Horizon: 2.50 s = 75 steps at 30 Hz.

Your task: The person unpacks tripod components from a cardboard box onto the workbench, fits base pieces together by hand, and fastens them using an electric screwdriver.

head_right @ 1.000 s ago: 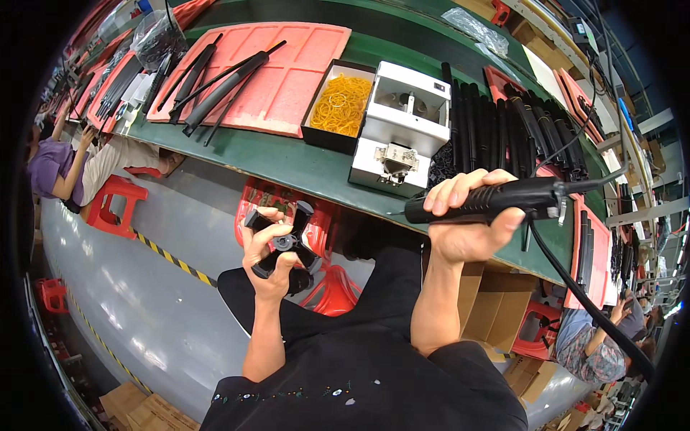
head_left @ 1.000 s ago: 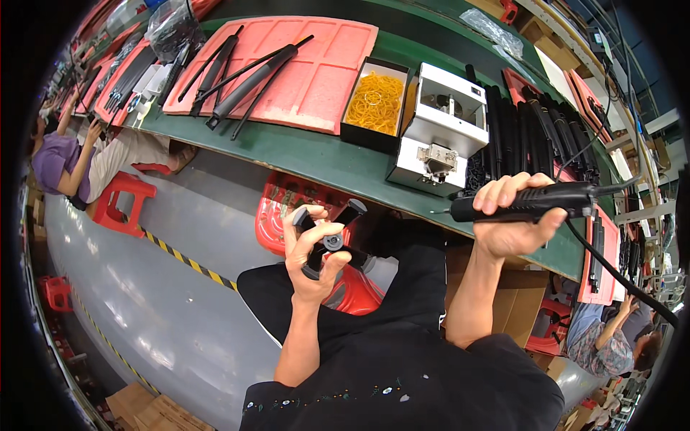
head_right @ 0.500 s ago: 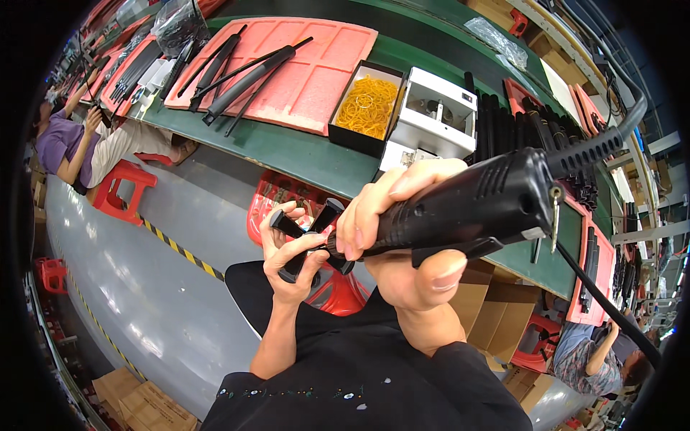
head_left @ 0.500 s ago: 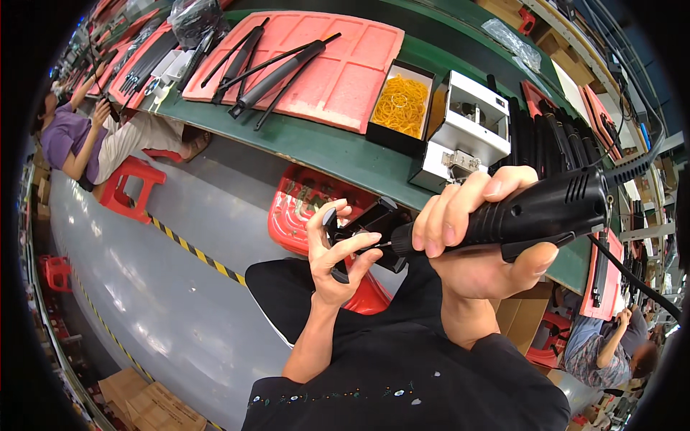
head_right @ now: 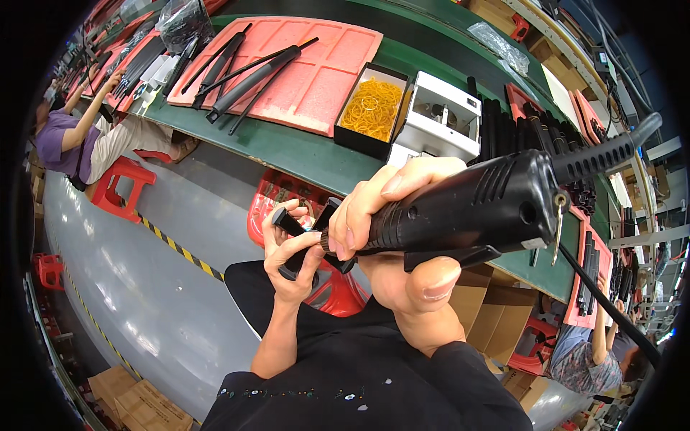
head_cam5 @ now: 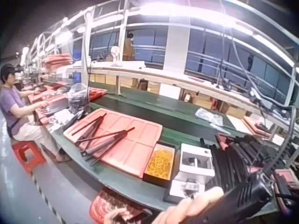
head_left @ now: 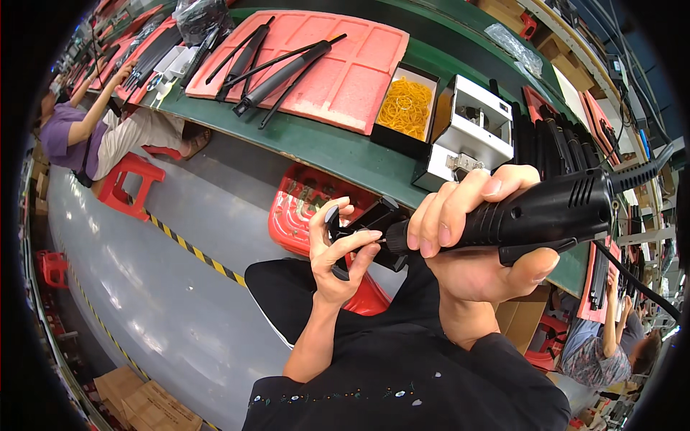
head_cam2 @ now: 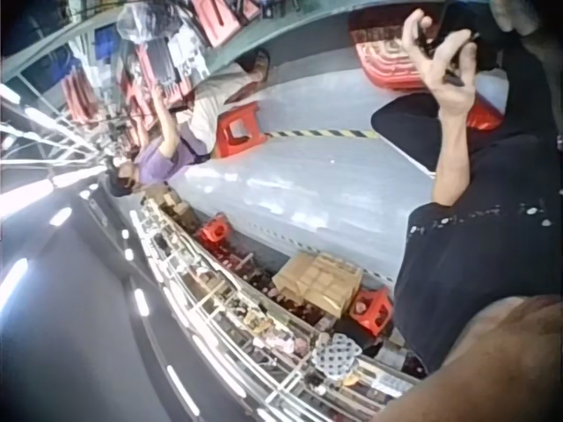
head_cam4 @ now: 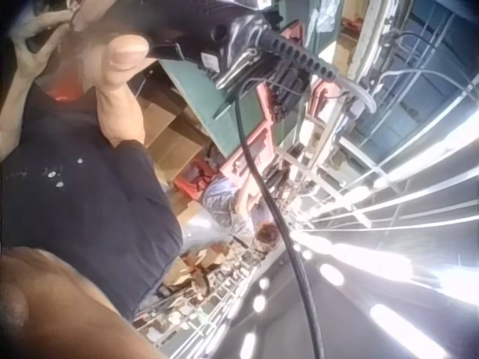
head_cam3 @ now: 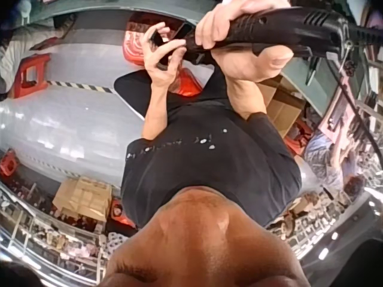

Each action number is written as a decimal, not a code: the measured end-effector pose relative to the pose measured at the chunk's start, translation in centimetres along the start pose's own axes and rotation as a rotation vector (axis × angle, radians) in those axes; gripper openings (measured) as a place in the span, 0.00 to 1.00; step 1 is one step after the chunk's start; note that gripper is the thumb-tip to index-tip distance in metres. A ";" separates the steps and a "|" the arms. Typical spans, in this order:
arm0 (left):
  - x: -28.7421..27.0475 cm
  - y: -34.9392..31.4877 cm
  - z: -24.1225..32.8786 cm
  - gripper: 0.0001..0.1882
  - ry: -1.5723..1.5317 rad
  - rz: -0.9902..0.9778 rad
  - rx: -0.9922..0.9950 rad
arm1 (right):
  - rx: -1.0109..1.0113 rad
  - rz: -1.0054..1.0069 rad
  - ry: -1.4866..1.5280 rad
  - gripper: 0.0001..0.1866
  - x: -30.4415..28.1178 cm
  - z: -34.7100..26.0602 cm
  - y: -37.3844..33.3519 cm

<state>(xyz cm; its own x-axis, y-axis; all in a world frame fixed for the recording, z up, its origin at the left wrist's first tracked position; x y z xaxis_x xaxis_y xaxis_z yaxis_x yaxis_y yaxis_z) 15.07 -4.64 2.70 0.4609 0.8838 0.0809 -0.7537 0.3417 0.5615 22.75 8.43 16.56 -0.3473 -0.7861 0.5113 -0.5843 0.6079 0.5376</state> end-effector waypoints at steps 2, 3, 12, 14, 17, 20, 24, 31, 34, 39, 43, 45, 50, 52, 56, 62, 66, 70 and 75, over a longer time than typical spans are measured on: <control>-0.1 0.0 -0.1 0.16 0.000 0.002 -0.005 | -0.006 0.012 0.005 0.41 0.4 0.0 0.0; -0.1 -0.1 -0.2 0.16 -0.001 0.002 -0.009 | -0.009 0.019 0.007 0.41 0.4 0.0 0.0; 0.0 -0.2 0.1 0.15 0.008 0.004 0.029 | -0.016 -0.057 -0.014 0.42 0.9 0.3 0.2; 0.0 -0.3 -0.1 0.15 0.004 0.005 0.026 | -0.020 -0.080 -0.027 0.42 1.1 0.3 0.2; -0.1 -0.1 0.0 0.16 0.003 0.004 0.039 | -0.019 -0.095 -0.064 0.42 1.6 0.1 0.3; 0.0 0.0 0.1 0.17 0.006 -0.003 0.020 | 0.002 -0.066 -0.145 0.42 1.8 0.1 0.0; 0.1 0.0 -0.2 0.20 -0.004 -0.027 0.010 | 0.042 -0.054 -0.180 0.43 2.4 0.2 0.2; 0.2 0.0 -0.3 0.21 0.053 -0.050 0.057 | 0.069 -0.101 -0.178 0.43 2.5 0.9 0.6; 0.2 0.0 -0.4 0.22 0.044 -0.046 0.056 | 0.106 -0.051 -0.241 0.43 2.9 0.7 0.6; 0.1 0.1 -0.4 0.22 0.047 -0.048 0.051 | 0.033 -0.192 -0.103 0.44 2.8 1.0 0.7; 0.2 0.1 -0.4 0.22 0.050 -0.053 0.059 | 0.149 -0.029 -0.192 0.44 2.5 1.8 0.5; 0.2 0.0 -0.3 0.21 0.056 -0.050 0.067 | 0.160 -0.165 -0.151 0.43 1.9 2.1 0.6; 0.3 -0.4 -0.8 0.22 0.040 -0.039 0.050 | 0.156 -0.188 -0.161 0.42 2.2 2.0 0.1; 0.3 -0.4 -0.7 0.22 -0.019 -0.033 0.042 | 0.207 -0.065 -0.094 0.37 2.2 2.2 -0.1; 0.1 -0.8 -0.5 0.27 0.071 -0.115 0.079 | 0.193 -0.046 -0.068 0.35 2.0 2.0 -0.3; 0.2 0.0 -1.0 0.60 0.099 -0.126 0.098 | -0.115 -0.063 0.052 0.38 0.4 -2.5 0.8; -0.9 3.7 2.1 0.40 0.541 -0.281 0.239 | -0.090 0.124 0.011 0.37 -3.2 -6.8 -0.4; -1.0 8.4 5.6 0.28 0.535 -0.343 0.286 | 0.117 0.272 -0.235 0.35 -8.9 -6.5 -4.5; -3.2 19.8 8.8 0.19 0.174 0.026 0.359 | 0.351 0.398 -0.327 0.26 -13.3 -5.6 -8.9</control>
Point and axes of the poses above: each hand's wrist, its own y-axis towards the middle knuckle, its own x-axis out of the palm, z = x × y, the point moved 3 cm from there along y, towards the middle knuckle, and after that the axes turned 6 degrees about z, right-handed, at the moved point
